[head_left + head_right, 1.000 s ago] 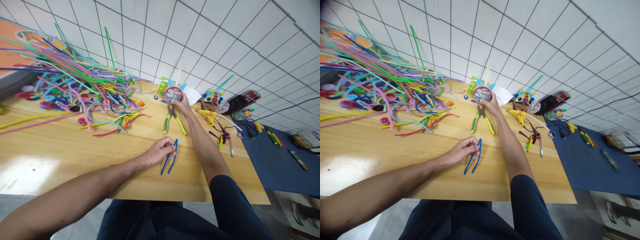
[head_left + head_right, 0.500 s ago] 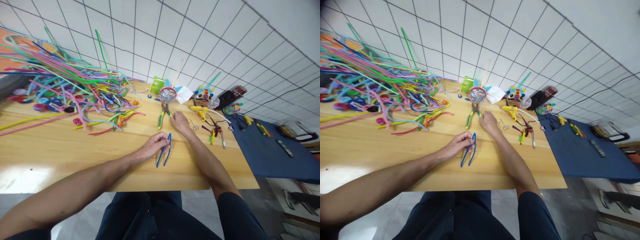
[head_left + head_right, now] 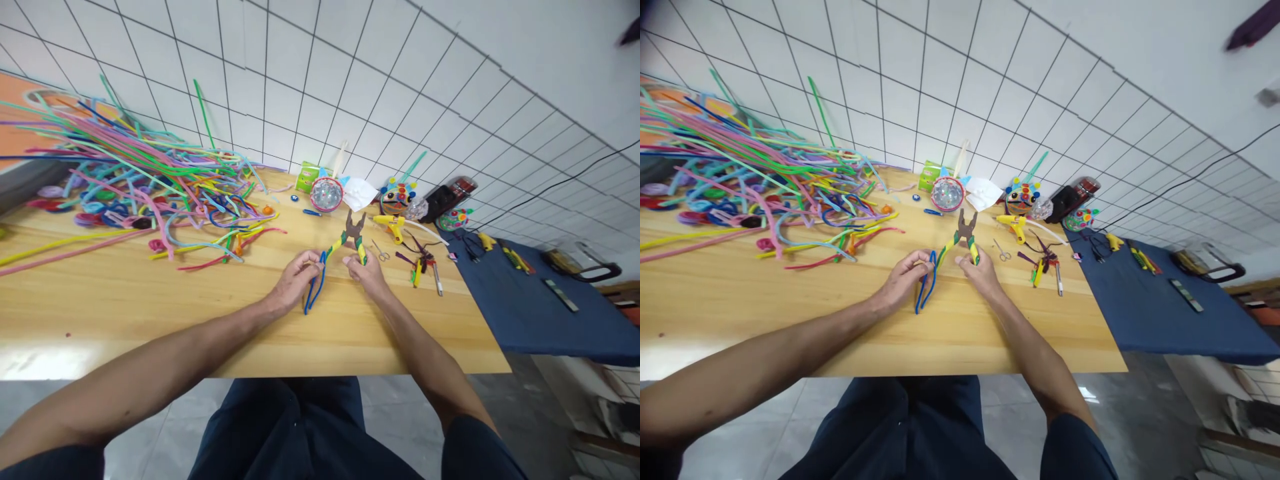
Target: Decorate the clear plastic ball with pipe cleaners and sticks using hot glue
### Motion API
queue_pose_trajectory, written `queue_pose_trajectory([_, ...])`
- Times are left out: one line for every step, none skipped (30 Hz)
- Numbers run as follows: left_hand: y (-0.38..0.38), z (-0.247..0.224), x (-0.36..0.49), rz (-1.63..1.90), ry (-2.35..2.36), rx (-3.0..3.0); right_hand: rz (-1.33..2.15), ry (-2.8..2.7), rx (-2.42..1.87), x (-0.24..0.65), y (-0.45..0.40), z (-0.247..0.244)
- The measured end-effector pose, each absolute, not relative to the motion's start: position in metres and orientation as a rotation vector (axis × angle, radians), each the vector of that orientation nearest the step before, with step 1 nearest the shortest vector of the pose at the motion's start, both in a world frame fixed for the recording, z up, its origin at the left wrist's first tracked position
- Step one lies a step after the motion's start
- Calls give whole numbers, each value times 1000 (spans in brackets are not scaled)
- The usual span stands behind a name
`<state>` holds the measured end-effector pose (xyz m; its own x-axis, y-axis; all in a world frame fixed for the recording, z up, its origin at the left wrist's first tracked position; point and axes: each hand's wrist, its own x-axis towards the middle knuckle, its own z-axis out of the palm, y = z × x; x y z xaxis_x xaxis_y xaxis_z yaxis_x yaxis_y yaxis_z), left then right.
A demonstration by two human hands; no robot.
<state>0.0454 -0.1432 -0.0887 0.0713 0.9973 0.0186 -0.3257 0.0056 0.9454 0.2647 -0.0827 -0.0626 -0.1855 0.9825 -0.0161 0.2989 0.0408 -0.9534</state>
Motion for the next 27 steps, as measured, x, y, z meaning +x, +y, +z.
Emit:
queue_pose_trajectory([-142, -89, 45, 1287, 894, 1007, 1300, -1512, -1291, 262, -85, -64])
queue_pose_trajectory([-141, -89, 45, 1264, 882, 1009, 1395, -1435, -1259, 260, -86, -66])
queue_pose_trajectory([-141, -90, 45, 1236, 874, 1007, 1452, -1364, -1236, 258, -86, -68])
queue_pose_trajectory([-141, -89, 45, 1206, 866, 1007, 1478, -1309, -1222, 257, -86, -70])
queue_pose_trajectory([-142, -89, 45, 1180, 854, 1011, 1481, -1268, -1213, 256, -85, -72])
queue_pose_trajectory([-143, -88, 45, 1159, 838, 1016, 1483, -1244, -1199, 255, -85, -74])
queue_pose_trajectory([-145, -86, 45, 1142, 819, 1023, 1497, -1233, -1172, 255, -85, -75])
queue_pose_trajectory([-147, -84, 44, 1131, 804, 1029, 1529, -1227, -1131, 255, -85, -76])
queue_pose_trajectory([-149, -81, 44, 1129, 798, 1032, 1578, -1220, -1076, 256, -86, -76])
queue_pose_trajectory([-150, -79, 43, 1139, 802, 1026, 1638, -1216, -1013, 257, -86, -76])
queue_pose_trajectory([-151, -76, 43, 1160, 813, 1012, 1702, -1215, -950, 259, -86, -76])
queue_pose_trajectory([-152, -74, 42, 1186, 827, 993, 1760, -1217, -897, 261, -87, -75])
queue_pose_trajectory([-152, -73, 42, 1210, 840, 971, 1806, -1226, -860, 264, -86, -75])
queue_pose_trajectory([-152, -71, 42, 1226, 847, 947, 1834, -1236, -835, 266, -86, -75])
queue_pose_trajectory([-153, -71, 42, 1228, 846, 930, 1848, -1246, -818, 269, -86, -75])
queue_pose_trajectory([-153, -70, 43, 1222, 839, 923, 1848, -1252, -808, 272, -85, -76])
queue_pose_trajectory([-154, -70, 44, 1212, 828, 925, 1843, -1256, -803, 274, -85, -77])
queue_pose_trajectory([-155, -70, 45, 1202, 815, 932, 1840, -1256, -799, 276, -85, -78])
queue_pose_trajectory([-156, -69, 45, 1195, 802, 940, 1854, -1257, -795, 277, -85, -79])
queue_pose_trajectory([-156, -68, 46, 1192, 785, 945, 1888, -1257, -791, 278, -85, -81])
queue_pose_trajectory([-156, -68, 46, 1184, 761, 945, 1942, -1258, -785, 277, -86, -82])
queue_pose_trajectory([-155, -67, 46, 1168, 726, 937, 2001, -1252, -777, 275, -88, -83])
queue_pose_trajectory([-155, -67, 46, 1137, 681, 925, 2060, -1242, -769, 273, -89, -84])
queue_pose_trajectory([-153, -67, 45, 1094, 631, 912, 2114, -1230, -762, 269, -91, -86])
queue_pose_trajectory([-152, -68, 44, 1050, 585, 897, 2157, -1221, -756, 265, -93, -87])
queue_pose_trajectory([-151, -70, 43, 1012, 552, 879, 2186, -1218, -755, 261, -95, -88])
queue_pose_trajectory([-150, -72, 42, 989, 533, 860, 2203, -1224, -764, 257, -97, -88])
